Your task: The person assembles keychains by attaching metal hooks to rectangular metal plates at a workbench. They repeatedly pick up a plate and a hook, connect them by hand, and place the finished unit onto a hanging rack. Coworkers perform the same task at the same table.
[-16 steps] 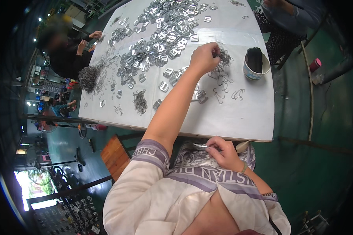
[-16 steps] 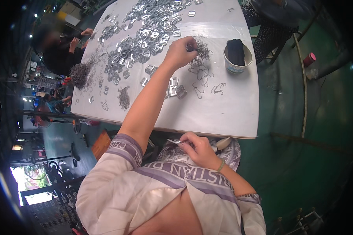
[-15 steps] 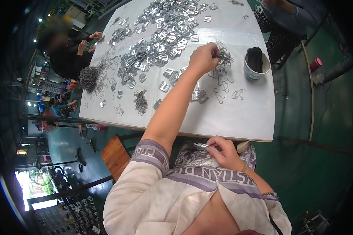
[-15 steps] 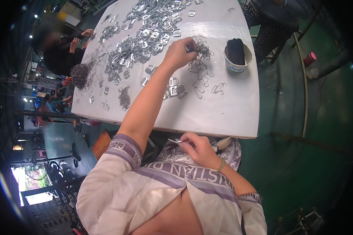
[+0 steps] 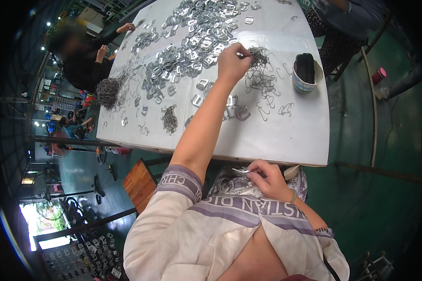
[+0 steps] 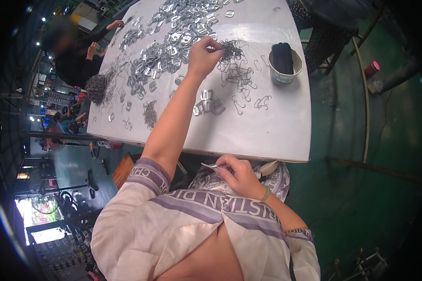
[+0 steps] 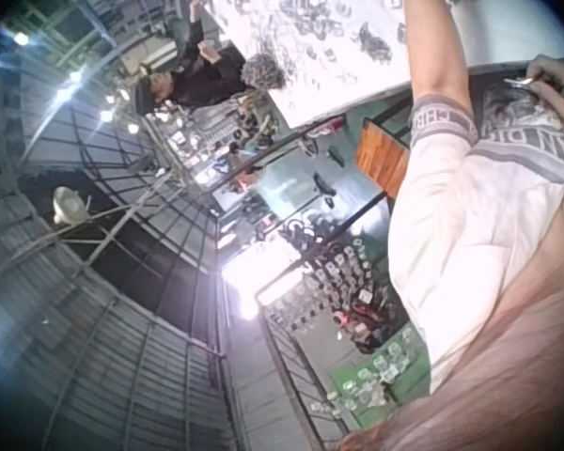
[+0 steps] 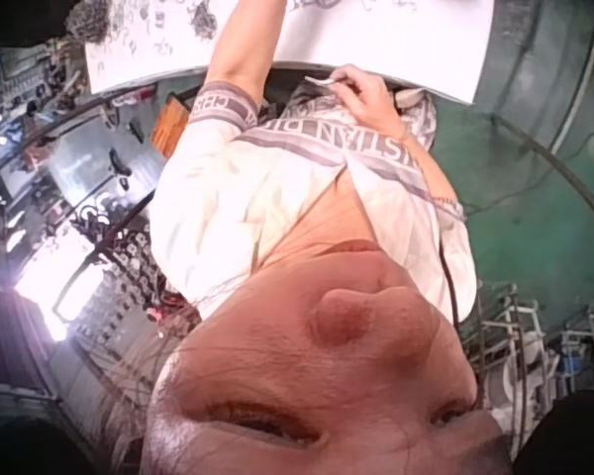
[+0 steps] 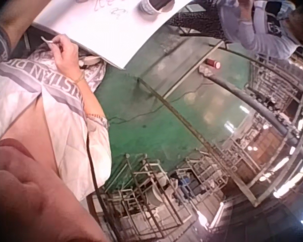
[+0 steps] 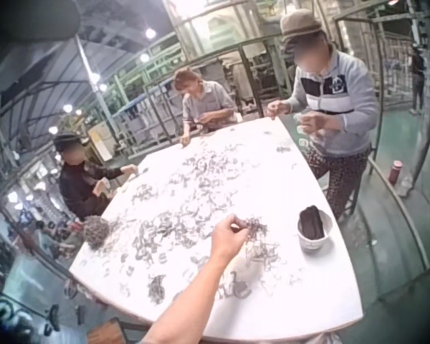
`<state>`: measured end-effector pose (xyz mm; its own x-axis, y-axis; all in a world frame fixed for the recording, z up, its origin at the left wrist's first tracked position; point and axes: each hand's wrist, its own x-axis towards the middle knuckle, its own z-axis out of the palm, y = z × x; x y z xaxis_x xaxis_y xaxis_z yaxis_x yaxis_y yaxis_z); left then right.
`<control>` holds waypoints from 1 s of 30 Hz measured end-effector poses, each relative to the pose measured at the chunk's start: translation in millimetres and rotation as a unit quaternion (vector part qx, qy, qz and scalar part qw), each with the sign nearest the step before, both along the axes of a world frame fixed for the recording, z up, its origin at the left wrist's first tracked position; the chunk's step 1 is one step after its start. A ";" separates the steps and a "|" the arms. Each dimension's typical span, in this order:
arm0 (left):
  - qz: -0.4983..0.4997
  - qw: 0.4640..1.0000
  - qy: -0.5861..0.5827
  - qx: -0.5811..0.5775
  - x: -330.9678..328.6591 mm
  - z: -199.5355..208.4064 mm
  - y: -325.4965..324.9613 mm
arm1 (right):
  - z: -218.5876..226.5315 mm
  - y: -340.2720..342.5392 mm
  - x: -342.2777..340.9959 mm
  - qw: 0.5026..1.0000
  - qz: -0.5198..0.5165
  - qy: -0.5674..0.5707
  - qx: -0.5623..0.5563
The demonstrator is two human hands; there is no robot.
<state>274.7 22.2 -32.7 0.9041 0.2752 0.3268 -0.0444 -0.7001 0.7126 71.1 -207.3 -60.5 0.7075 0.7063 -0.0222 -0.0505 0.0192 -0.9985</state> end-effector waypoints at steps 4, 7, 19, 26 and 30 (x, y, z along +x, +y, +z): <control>0.004 0.992 -0.023 0.126 11.5 -15.8 -9.7 | -1.1 -0.9 -0.4 1.000 0.005 -0.005 -0.001; -0.133 0.966 0.027 0.221 17.2 -26.8 -34.2 | -1.4 -0.6 0.2 1.000 0.003 -0.008 -0.004; -0.298 0.893 0.097 0.322 -61.1 -47.0 -52.6 | 4.1 -5.3 -1.5 1.000 -0.002 -0.001 -0.005; -0.230 0.912 0.050 0.337 -33.8 -33.8 -56.9 | -0.6 -3.3 -0.5 1.000 0.010 -0.024 -0.006; -0.216 0.906 -0.062 0.360 -6.4 -57.4 -72.9 | 3.9 -5.8 -2.3 0.998 0.010 -0.069 0.001</control>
